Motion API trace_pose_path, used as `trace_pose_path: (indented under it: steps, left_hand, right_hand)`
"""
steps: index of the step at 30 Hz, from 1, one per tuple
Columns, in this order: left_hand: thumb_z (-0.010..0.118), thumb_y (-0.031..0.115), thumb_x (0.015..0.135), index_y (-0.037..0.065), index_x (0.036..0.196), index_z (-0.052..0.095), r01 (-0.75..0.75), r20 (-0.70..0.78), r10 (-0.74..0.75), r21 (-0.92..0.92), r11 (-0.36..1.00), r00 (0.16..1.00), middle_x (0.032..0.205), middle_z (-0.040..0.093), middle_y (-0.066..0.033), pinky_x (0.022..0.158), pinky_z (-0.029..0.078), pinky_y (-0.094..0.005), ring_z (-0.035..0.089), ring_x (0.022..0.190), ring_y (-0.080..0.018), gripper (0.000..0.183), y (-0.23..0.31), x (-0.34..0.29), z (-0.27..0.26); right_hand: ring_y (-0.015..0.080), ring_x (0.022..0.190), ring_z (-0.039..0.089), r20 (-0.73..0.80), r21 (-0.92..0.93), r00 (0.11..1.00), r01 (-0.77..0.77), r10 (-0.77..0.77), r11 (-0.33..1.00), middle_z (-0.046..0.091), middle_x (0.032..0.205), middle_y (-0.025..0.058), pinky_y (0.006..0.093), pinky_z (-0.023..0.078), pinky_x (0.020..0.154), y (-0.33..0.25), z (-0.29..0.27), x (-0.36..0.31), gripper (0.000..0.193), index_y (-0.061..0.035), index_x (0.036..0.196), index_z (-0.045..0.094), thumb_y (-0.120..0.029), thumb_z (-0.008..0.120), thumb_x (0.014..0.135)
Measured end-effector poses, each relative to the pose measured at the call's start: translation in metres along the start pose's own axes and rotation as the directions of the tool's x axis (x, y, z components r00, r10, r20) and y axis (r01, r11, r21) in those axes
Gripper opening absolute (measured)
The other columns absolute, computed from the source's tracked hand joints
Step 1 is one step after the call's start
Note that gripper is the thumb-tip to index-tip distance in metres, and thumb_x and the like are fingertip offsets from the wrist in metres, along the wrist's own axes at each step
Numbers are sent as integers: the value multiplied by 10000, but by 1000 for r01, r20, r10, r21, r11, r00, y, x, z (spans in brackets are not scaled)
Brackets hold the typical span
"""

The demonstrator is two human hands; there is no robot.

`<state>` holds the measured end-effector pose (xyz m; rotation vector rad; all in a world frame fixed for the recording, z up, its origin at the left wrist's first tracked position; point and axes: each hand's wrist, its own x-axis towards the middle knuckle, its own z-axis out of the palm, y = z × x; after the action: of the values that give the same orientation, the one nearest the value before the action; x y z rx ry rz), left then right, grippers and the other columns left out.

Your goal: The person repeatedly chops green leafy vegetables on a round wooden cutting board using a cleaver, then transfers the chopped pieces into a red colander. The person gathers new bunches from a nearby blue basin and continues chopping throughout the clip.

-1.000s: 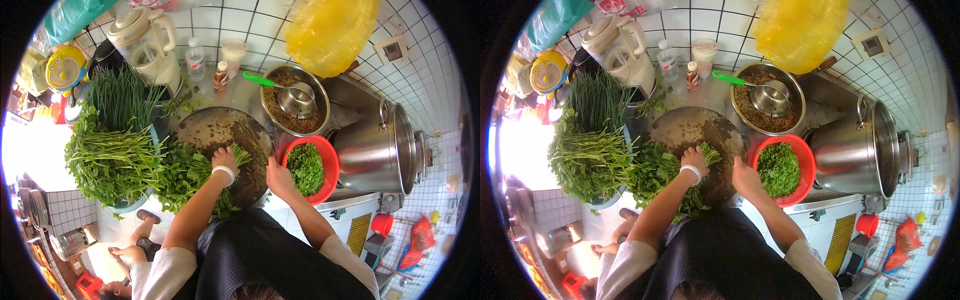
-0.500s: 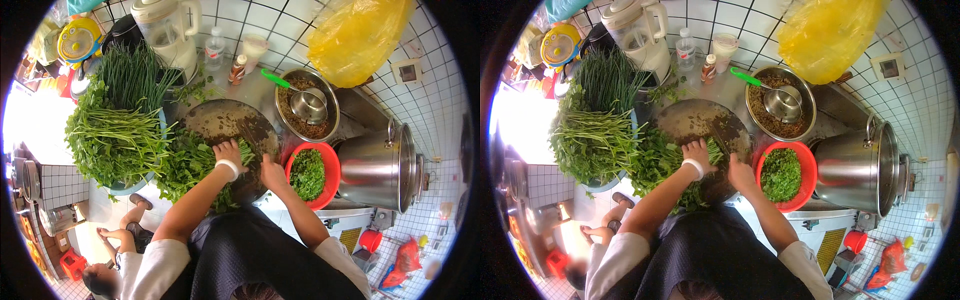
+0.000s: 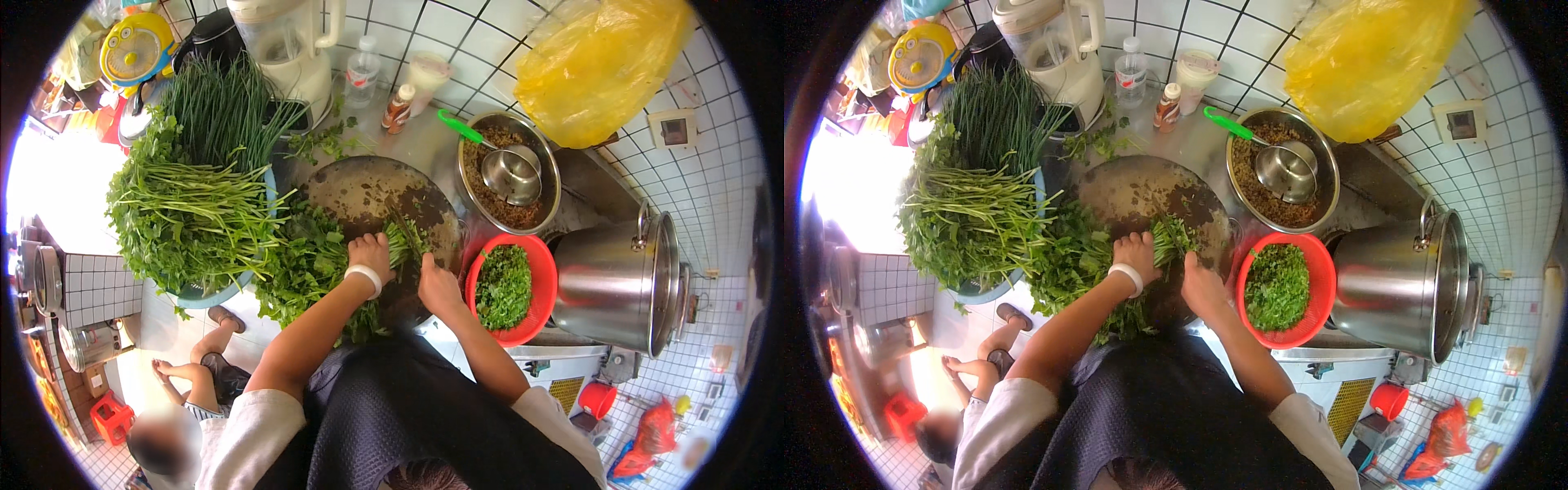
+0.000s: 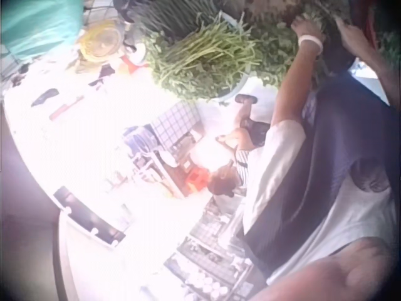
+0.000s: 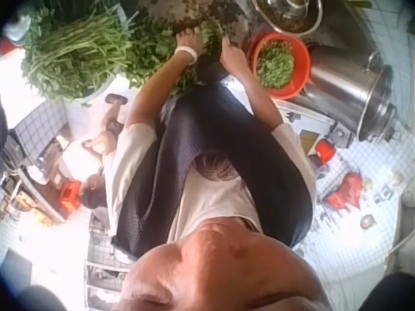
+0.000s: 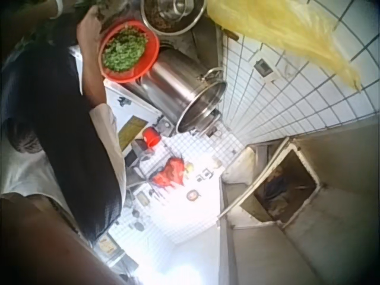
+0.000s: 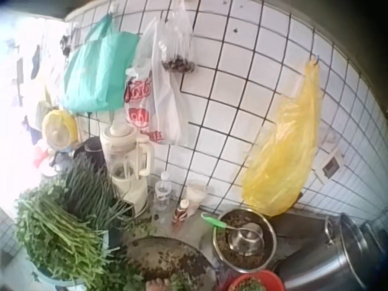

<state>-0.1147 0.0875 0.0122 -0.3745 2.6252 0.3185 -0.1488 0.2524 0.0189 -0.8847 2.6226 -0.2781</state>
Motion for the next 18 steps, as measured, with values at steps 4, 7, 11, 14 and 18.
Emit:
trace_pose_path:
  steps: [4,7,11,14,18]
  left_hand:
    - [749,462,693,24,1144,404,41,12,-40,-58,998,999,1089,535,-163,883,420,-411,544,1038,-320,717,5,8,3]
    - [742,466,704,19,1155,399,46,47,-43,-66,997,998,1092,528,-164,883,423,-411,536,1052,-322,722,6,14,-1]
    - [763,500,671,26,1097,412,31,35,-30,-26,999,999,1078,527,-147,840,422,-400,535,1031,-296,727,9,11,1]
    - [787,484,642,28,1095,414,11,-81,-11,-8,1000,997,1074,525,-145,831,423,-401,532,1022,-293,743,9,14,9]
    - [775,454,662,13,1132,415,31,4,-31,-104,994,1000,1107,513,-166,899,409,-421,501,1090,-323,738,7,11,2]
  right_hand:
    - [422,635,610,-70,79,996,-43,49,996,607,667,240,529,478,561,4,-37,-14,195,-6,1008,388,-114,483,876]
    - [418,643,612,-29,47,999,27,-26,999,610,675,235,517,484,572,-12,-77,-23,189,-2,1004,387,-80,481,860]
    - [447,621,591,130,-26,991,32,-28,999,583,641,261,550,456,564,-1,-64,-15,163,-15,950,369,-116,483,893]
    - [459,631,589,42,-66,999,18,-15,998,586,654,275,557,454,572,-3,-29,6,163,-11,966,374,-120,472,896]
    - [464,633,586,-35,61,999,-28,30,998,583,647,277,558,450,570,5,-16,7,188,-8,1002,376,-130,479,903]
